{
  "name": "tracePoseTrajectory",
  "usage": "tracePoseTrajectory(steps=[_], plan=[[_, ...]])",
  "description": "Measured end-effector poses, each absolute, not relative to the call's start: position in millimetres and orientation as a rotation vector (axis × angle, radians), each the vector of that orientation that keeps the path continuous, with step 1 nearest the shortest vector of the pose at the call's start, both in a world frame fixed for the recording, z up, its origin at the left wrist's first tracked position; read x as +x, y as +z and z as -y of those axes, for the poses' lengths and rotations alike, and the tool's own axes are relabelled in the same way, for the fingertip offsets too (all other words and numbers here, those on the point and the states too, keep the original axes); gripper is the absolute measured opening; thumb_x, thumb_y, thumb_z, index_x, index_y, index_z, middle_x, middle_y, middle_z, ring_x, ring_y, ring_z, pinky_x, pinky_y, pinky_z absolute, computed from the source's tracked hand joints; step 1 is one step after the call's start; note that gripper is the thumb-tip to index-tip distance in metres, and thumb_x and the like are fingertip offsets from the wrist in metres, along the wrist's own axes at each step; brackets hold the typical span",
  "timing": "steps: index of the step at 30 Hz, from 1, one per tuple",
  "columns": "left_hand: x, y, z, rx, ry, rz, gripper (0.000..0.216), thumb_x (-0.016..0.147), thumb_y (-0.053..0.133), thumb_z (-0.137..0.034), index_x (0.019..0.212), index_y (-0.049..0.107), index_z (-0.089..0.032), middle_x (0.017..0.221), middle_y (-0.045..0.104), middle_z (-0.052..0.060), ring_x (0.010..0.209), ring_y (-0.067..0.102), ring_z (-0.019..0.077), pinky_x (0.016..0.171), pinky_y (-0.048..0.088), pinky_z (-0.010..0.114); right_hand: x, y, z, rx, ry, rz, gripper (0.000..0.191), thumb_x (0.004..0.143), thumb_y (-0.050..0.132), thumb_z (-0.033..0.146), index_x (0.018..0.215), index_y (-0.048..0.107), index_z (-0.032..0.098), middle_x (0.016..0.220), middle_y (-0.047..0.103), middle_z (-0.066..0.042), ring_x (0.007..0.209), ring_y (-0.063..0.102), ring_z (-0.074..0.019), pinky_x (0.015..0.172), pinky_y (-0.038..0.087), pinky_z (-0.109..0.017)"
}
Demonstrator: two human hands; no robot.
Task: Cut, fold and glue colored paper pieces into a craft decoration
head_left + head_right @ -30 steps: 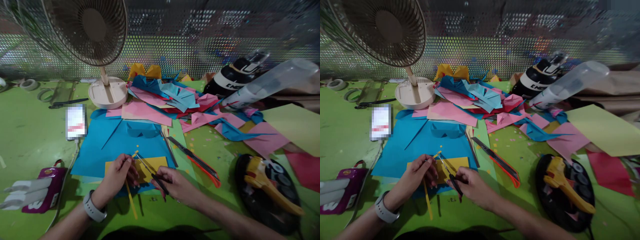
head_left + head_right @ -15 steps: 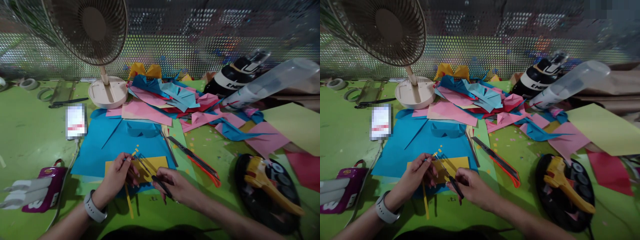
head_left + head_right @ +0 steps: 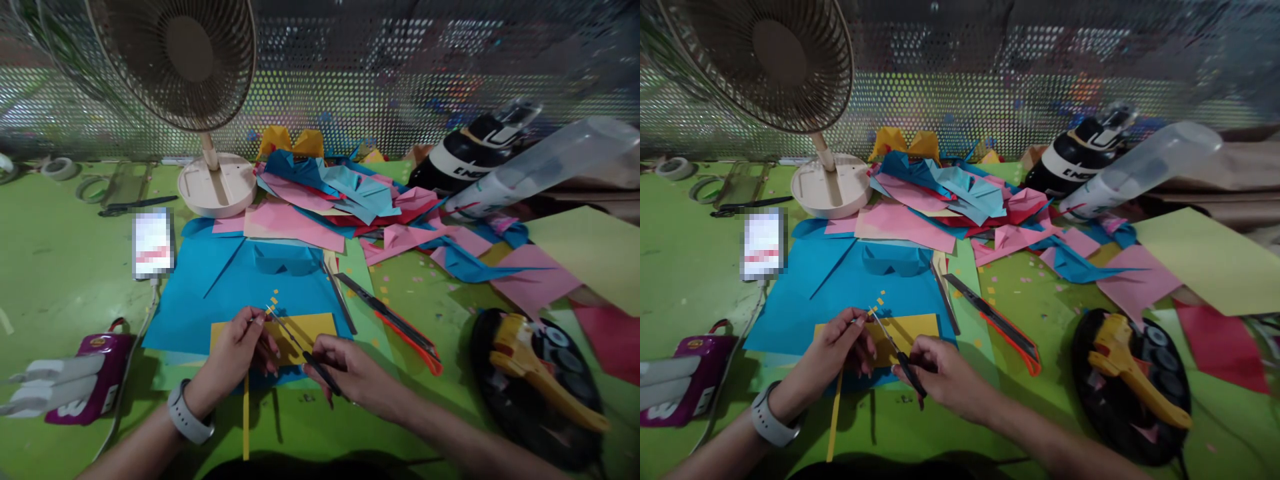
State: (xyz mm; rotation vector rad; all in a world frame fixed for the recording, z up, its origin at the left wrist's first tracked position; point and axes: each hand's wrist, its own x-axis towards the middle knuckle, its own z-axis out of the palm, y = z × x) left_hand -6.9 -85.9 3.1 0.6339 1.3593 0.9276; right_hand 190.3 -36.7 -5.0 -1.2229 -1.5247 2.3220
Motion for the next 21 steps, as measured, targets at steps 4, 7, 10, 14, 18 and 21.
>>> tracePoseTrajectory(steps=[4,7,10,14,18,21], plan=[[-6.2,6.0,85.0,0.634,0.928,-1.374,0.026,0.090,0.046,-0.046,0.089,0.042,-0.020,0.064,0.068,-0.002,0.041,0.061,0.0104,0.039,0.045,0.018,191.4,-6.5,37.4,-1.226,2.292,1.551,0.042,0.070,0.075,0.049,0.069,0.044,0.021,0.058,0.046,0.007,0.053,0.047,-0.0087,0.048,0.041,-0.020],[-4.9,9.8,84.9,0.633,0.932,-1.393,0.026,0.089,0.047,-0.046,0.087,0.043,-0.020,0.063,0.067,-0.001,0.041,0.061,0.0106,0.038,0.045,0.018,191.9,-7.3,37.7,-1.214,2.289,1.555,0.041,0.071,0.074,0.048,0.069,0.044,0.020,0.059,0.047,0.007,0.053,0.046,-0.0084,0.049,0.040,-0.020],[-4.4,12.4,85.3,0.626,0.936,-1.423,0.027,0.087,0.050,-0.047,0.088,0.044,-0.020,0.067,0.068,-0.001,0.043,0.062,0.0115,0.038,0.046,0.019,191.9,-7.7,37.2,-1.201,2.297,1.536,0.040,0.073,0.073,0.048,0.070,0.044,0.021,0.060,0.048,0.006,0.054,0.046,-0.0087,0.049,0.041,-0.020],[-4.9,13.0,85.1,0.618,0.940,-1.455,0.027,0.087,0.050,-0.047,0.086,0.044,-0.020,0.072,0.068,0.000,0.047,0.064,0.0128,0.038,0.048,0.021,191.5,-7.2,36.1,-1.228,2.256,1.565,0.041,0.073,0.072,0.048,0.068,0.043,0.021,0.060,0.046,0.006,0.054,0.047,-0.0085,0.049,0.037,-0.020],[-5.5,12.6,84.8,0.638,0.946,-1.452,0.025,0.088,0.048,-0.044,0.085,0.044,-0.020,0.070,0.066,-0.001,0.046,0.064,0.0126,0.037,0.047,0.020,191.4,-7.2,36.1,-1.249,2.244,1.568,0.042,0.072,0.073,0.049,0.067,0.042,0.021,0.058,0.045,0.007,0.053,0.046,-0.0084,0.048,0.036,-0.020],[-5.1,13.7,85.1,0.657,0.954,-1.454,0.024,0.088,0.048,-0.044,0.085,0.044,-0.020,0.064,0.064,-0.003,0.045,0.063,0.0126,0.036,0.046,0.019,191.8,-8.2,36.2,-1.245,2.247,1.563,0.041,0.072,0.073,0.048,0.067,0.043,0.021,0.058,0.046,0.007,0.052,0.047,-0.0082,0.048,0.037,-0.020]])
